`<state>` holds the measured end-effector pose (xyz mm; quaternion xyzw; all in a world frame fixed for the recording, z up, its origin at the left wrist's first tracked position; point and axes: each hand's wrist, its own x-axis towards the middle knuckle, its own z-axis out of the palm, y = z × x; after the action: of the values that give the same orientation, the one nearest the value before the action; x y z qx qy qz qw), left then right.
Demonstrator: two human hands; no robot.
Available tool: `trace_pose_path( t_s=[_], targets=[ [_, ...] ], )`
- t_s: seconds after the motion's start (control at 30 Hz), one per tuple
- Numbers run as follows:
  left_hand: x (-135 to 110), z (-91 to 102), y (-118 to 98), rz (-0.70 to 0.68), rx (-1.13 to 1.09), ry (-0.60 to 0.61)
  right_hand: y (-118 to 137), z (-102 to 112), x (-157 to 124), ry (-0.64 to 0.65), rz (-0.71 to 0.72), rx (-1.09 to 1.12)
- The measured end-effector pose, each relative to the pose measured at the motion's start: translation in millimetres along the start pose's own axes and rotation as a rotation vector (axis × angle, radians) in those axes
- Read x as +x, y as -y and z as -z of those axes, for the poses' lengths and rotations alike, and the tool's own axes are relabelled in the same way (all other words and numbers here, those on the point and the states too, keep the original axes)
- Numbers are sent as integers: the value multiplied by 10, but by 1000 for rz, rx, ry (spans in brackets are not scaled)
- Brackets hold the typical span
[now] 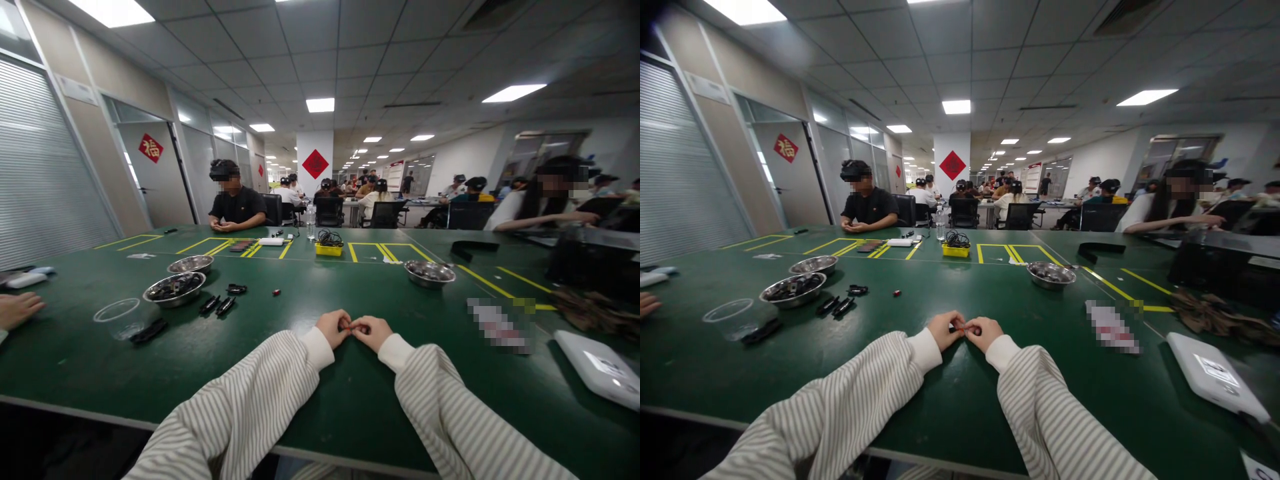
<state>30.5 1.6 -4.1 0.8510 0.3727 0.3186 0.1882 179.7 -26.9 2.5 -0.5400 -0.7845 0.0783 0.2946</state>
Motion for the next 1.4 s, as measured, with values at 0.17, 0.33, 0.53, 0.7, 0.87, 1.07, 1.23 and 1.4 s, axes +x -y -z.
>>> trace_pose_path(
  t_s=[0.17,0.33,0.53,0.7,0.87,1.07,1.23,1.4],
  targets=[
    [-7,24,19,47,127,24,-28,-7,8,24,28,-24],
    [30,80,76,-48,134,93,-29,-11,8,38,25,26],
    [112,583,545,40,431,-101,-24,-15,3,68,10,60],
    [63,964,1072,474,549,-300,-25,-21,5,76,26,54],
    [78,929,1166,392,495,-194,-24,-24,3,72,52,34],
    [143,672,906,145,398,-32,-18,-20,1,38,32,-5],
    [85,391,541,-54,248,93,-21,-26,6,41,22,-17],
    [-10,221,234,-165,131,176,-19,-26,8,65,17,34]
  ],
)
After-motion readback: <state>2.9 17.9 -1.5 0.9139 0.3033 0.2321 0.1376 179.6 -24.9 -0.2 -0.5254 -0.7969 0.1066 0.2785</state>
